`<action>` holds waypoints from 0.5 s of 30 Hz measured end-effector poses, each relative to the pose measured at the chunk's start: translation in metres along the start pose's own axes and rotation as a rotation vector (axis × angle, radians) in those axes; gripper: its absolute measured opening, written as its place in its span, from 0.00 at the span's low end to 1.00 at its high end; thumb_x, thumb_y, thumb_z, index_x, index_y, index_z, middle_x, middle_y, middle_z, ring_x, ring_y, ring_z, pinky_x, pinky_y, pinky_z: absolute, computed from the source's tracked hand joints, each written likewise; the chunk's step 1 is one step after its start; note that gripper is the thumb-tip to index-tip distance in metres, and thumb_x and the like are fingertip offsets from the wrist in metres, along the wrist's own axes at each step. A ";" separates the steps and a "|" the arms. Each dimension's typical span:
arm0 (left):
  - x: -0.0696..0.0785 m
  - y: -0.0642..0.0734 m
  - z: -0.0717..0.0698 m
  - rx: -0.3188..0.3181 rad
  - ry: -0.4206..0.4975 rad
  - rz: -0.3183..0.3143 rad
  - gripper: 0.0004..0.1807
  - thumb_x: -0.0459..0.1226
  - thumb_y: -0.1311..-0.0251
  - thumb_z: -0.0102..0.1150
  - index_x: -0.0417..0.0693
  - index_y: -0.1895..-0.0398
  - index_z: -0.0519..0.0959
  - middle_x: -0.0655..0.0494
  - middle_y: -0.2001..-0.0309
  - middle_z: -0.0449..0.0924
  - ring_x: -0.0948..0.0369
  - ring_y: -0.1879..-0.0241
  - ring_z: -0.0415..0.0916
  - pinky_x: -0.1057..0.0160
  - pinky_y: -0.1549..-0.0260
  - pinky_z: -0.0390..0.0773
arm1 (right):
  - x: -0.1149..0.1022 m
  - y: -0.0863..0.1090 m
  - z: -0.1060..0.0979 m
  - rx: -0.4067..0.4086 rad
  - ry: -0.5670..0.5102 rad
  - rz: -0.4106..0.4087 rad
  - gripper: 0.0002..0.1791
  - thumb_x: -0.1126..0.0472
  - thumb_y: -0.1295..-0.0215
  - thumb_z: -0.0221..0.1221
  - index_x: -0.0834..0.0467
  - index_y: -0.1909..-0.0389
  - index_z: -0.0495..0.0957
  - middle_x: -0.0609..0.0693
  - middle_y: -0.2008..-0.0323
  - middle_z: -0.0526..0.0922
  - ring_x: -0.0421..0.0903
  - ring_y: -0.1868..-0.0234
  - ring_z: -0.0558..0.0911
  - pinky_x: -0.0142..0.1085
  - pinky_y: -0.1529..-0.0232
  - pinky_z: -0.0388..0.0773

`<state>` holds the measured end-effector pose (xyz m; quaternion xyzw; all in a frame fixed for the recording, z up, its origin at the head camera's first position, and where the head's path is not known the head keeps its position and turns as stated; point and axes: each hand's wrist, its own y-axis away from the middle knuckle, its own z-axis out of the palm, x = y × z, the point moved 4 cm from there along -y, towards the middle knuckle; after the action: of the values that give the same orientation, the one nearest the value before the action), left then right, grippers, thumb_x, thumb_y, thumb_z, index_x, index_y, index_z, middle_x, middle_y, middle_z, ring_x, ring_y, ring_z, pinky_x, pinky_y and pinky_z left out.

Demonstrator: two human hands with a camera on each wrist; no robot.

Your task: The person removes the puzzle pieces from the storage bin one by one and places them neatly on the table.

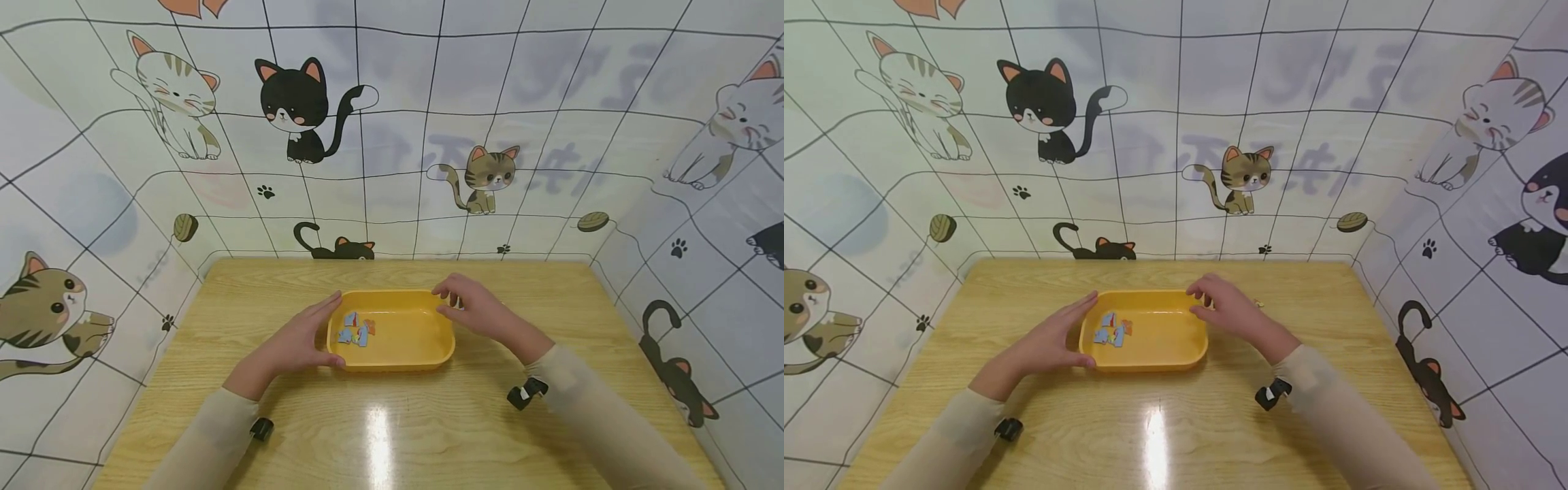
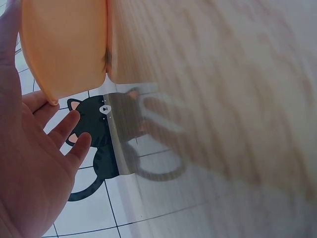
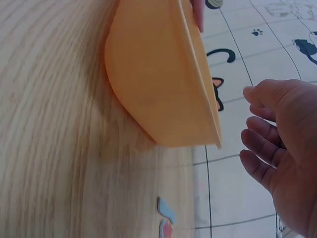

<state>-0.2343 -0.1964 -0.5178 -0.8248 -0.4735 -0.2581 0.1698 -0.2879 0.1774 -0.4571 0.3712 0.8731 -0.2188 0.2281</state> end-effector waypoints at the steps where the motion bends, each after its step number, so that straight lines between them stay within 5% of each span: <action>1: 0.000 0.000 0.000 0.000 0.001 0.001 0.75 0.64 0.53 0.87 0.49 0.08 0.53 0.60 0.09 0.45 0.45 0.13 0.50 0.36 0.18 0.56 | -0.002 -0.002 0.003 -0.006 0.002 -0.008 0.15 0.63 0.25 0.72 0.57 0.42 0.84 0.47 0.52 0.83 0.45 0.59 0.80 0.42 0.60 0.84; 15: 0.001 0.001 -0.001 0.003 0.007 -0.004 0.75 0.63 0.53 0.87 0.50 0.08 0.53 0.61 0.09 0.45 0.45 0.13 0.50 0.36 0.18 0.56 | -0.030 -0.029 0.043 -0.152 0.035 0.006 0.19 0.59 0.23 0.71 0.57 0.35 0.83 0.48 0.48 0.81 0.48 0.51 0.82 0.43 0.50 0.84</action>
<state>-0.2334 -0.1961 -0.5163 -0.8227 -0.4748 -0.2608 0.1723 -0.2806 0.1193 -0.4690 0.3592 0.8899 -0.1448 0.2408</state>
